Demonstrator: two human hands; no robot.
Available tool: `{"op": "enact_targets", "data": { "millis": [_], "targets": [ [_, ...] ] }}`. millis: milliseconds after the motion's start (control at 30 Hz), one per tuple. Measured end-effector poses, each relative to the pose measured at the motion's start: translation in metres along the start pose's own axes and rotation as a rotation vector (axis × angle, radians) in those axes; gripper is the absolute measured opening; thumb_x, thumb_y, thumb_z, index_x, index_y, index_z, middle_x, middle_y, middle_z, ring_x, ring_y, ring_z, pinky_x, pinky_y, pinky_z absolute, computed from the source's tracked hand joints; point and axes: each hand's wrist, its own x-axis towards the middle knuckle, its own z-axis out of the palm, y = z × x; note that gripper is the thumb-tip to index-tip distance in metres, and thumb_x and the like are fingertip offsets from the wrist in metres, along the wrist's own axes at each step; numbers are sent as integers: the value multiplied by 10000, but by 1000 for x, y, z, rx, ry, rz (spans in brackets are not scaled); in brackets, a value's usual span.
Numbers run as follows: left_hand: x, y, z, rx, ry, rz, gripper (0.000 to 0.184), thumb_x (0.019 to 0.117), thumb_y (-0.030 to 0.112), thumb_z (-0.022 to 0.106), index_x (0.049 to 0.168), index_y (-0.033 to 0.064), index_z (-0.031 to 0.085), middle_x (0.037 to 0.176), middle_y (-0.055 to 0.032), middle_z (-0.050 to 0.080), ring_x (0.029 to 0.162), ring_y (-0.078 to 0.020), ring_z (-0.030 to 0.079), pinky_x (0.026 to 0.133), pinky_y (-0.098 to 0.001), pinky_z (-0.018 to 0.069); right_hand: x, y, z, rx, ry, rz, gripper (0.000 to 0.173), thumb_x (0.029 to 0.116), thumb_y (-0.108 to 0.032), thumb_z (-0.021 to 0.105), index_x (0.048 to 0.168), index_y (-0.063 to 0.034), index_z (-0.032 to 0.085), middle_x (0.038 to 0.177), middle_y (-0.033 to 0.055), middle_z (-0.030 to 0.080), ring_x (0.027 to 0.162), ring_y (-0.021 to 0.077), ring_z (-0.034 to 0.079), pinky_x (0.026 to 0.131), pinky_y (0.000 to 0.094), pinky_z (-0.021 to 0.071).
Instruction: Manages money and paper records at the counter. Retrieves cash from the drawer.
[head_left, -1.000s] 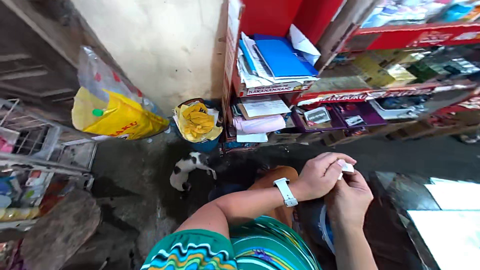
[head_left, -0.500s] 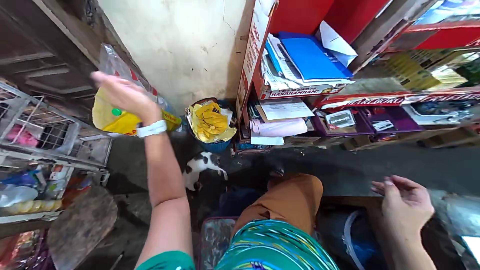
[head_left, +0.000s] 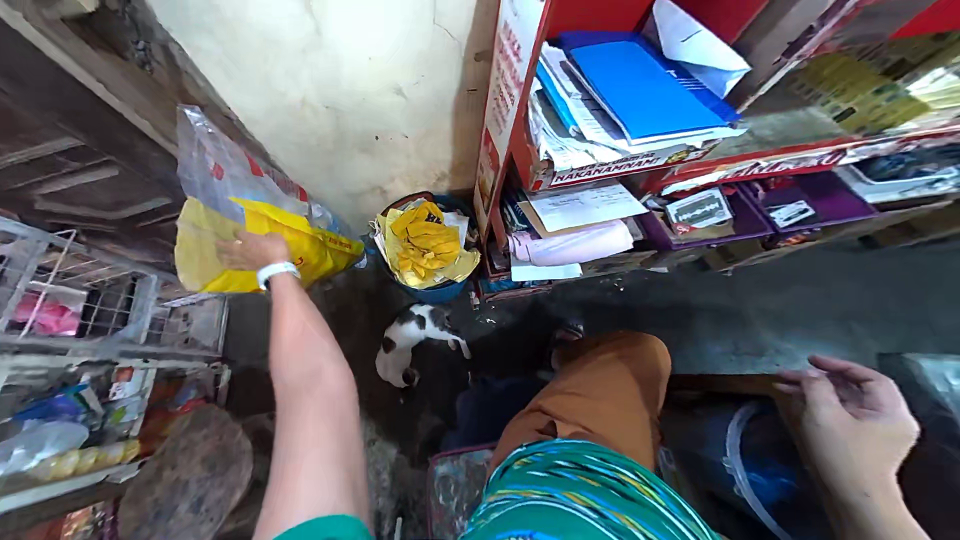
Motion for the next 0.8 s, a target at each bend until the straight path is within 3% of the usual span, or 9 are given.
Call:
{"op": "enact_targets", "data": {
  "millis": [100,200,300,433,567,700,800],
  "targets": [
    [-75,17,72,-100,92,135,685,939,252,634,1504,-68,415,1635,-374,152,1525,-541,148,1232,-616,166,-8,-5,-9,-106,-33,27,369,1005,-96,520,1268,160,557,1217,338,597,933,283,694,826,418,602],
    [-178,46,150,-200,-34,418,729,912,244,672,1486,-124,416,1602,-415,201,1496,-582,197,1229,-611,185,-5,-20,-19,-135,22,89,301,1014,-63,526,1237,121,609,1232,288,622,993,268,706,869,404,611],
    [-306,91,186,-261,-358,781,659,932,161,633,1483,-124,410,1605,-424,171,1482,-620,179,1205,-676,173,-3,-11,-38,-113,122,103,272,1002,-44,536,1202,102,646,1235,258,641,1020,257,701,896,385,601],
    [-449,140,190,-441,-663,1332,617,876,91,663,1420,-138,486,1566,-447,239,1442,-649,245,1152,-747,207,-19,11,-74,-104,296,117,241,1002,-50,541,1154,71,682,1215,234,653,999,253,695,891,371,589],
    [-547,173,172,-650,-819,1538,590,880,91,624,1406,-142,491,1568,-446,234,1419,-660,271,1135,-733,248,-37,37,-118,-163,526,157,217,989,-29,532,1097,58,698,1154,220,666,921,240,679,821,359,578],
    [-614,205,142,-787,-959,1647,564,885,101,619,1381,-144,512,1564,-438,255,1433,-630,279,1157,-695,261,-23,58,-189,-247,669,373,252,1007,-61,567,1199,75,656,1295,292,599,1160,411,618,968,525,526],
    [-665,230,116,-868,-1076,1701,540,886,85,622,1366,-144,526,1562,-443,246,1438,-615,284,1167,-660,282,14,85,-235,-277,724,524,474,989,-242,672,1303,106,602,1359,345,556,1305,500,512,1095,597,420]
  ]
}}
